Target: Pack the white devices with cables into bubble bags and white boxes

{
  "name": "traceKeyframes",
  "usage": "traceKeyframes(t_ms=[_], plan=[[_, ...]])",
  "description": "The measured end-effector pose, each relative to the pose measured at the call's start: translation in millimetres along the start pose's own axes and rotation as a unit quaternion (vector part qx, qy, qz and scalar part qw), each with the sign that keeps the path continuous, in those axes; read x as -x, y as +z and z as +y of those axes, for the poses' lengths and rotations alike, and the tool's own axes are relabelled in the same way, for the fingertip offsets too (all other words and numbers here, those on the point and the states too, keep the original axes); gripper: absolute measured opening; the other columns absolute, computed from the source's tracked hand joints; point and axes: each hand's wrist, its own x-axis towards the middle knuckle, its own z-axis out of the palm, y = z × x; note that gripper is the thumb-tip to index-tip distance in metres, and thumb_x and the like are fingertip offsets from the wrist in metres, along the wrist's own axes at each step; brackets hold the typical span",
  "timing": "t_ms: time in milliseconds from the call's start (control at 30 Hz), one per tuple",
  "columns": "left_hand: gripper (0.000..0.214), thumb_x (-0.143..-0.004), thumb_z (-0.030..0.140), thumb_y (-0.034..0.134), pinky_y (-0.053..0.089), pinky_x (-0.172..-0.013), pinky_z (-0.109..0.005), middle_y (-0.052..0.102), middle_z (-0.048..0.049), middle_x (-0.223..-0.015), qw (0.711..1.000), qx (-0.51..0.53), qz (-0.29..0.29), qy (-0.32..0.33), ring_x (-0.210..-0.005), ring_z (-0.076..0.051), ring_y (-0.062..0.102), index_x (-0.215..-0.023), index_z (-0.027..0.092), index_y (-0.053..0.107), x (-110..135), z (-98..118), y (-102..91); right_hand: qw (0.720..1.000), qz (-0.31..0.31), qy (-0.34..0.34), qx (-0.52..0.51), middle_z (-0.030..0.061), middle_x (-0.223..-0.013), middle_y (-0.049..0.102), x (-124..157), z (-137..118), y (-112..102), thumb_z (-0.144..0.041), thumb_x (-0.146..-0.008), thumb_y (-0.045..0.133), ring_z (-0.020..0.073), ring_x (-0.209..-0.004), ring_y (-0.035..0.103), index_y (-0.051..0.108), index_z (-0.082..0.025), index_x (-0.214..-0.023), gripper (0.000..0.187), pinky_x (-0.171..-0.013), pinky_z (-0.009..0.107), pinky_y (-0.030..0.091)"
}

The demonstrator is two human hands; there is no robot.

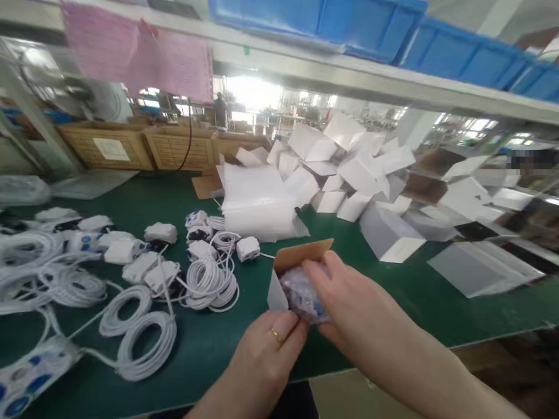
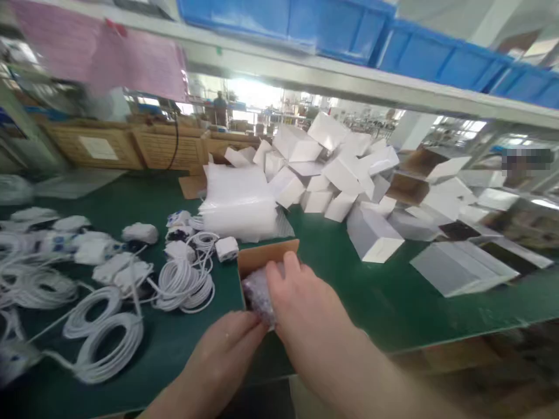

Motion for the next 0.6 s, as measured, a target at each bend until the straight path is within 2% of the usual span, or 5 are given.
traceKeyframes(t_ms=[67, 133, 333, 467, 600], plan=[[0.028, -0.108, 0.010, 0.034, 0.057, -0.059, -0.030, 0.068, -0.0105, -0.087, 1.000, -0.009, 0.013, 0.000, -0.071, -0.019, 0.064, -0.111, 0.007, 0.062, -1.2, -2.7, -5.0, 0.993, 0.037, -0.093, -0.069, 0.0118, -0.117, 0.053, -5.2, 4.2, -3.2, 0.010, -0.070, 0.058, 0.0299, -0.102, 0.061, 0.052, -0.016, -0.123, 0.060, -0.086, 0.042, 0.055], [0.029, -0.107, 0.008, 0.034, 0.057, -0.061, -0.029, 0.068, -0.0100, -0.086, 1.000, -0.009, 0.020, -0.008, -0.072, -0.018, 0.064, -0.112, 0.008, 0.062, -1.0, -5.9, -10.7, 0.981, 0.052, -0.138, -0.129, 0.0101, -0.118, 0.054, -10.3, 9.5, -6.7, 0.009, -0.071, 0.061, 0.0264, -0.105, 0.060, 0.052, -0.016, -0.123, 0.058, -0.088, 0.037, 0.053], [0.031, -0.100, 0.002, 0.037, 0.060, -0.074, -0.028, 0.068, -0.0094, -0.091, 0.998, 0.038, 0.008, -0.039, -0.081, -0.019, 0.065, -0.115, 0.011, 0.063, 6.3, -14.8, -23.2, 0.977, 0.012, -0.053, -0.207, 0.0048, -0.097, 0.062, -24.0, 13.1, -7.0, -0.010, -0.080, 0.078, 0.0222, -0.085, 0.062, 0.062, -0.017, -0.093, 0.022, -0.074, 0.031, 0.047], [0.031, -0.100, 0.002, 0.036, 0.060, -0.072, -0.030, 0.067, -0.0099, -0.090, 0.998, 0.043, -0.004, -0.038, -0.080, -0.020, 0.064, -0.113, 0.010, 0.063, 8.1, -16.4, -24.1, 0.971, 0.026, -0.080, -0.223, 0.0069, -0.106, 0.063, -30.1, -0.6, 2.0, -0.005, -0.082, 0.071, 0.0229, -0.094, 0.064, 0.067, -0.018, -0.104, 0.026, -0.084, 0.031, 0.048], [0.031, -0.101, 0.003, 0.035, 0.060, -0.073, -0.031, 0.066, -0.0101, -0.090, 0.998, 0.042, -0.016, -0.036, -0.081, -0.021, 0.064, -0.117, 0.008, 0.062, 7.7, -17.8, -26.3, 0.973, 0.022, -0.087, -0.211, 0.0089, -0.110, 0.061, -38.2, -13.2, 10.0, 0.003, -0.078, 0.065, 0.0225, -0.099, 0.063, 0.066, -0.014, -0.097, 0.026, -0.086, 0.030, 0.048]])
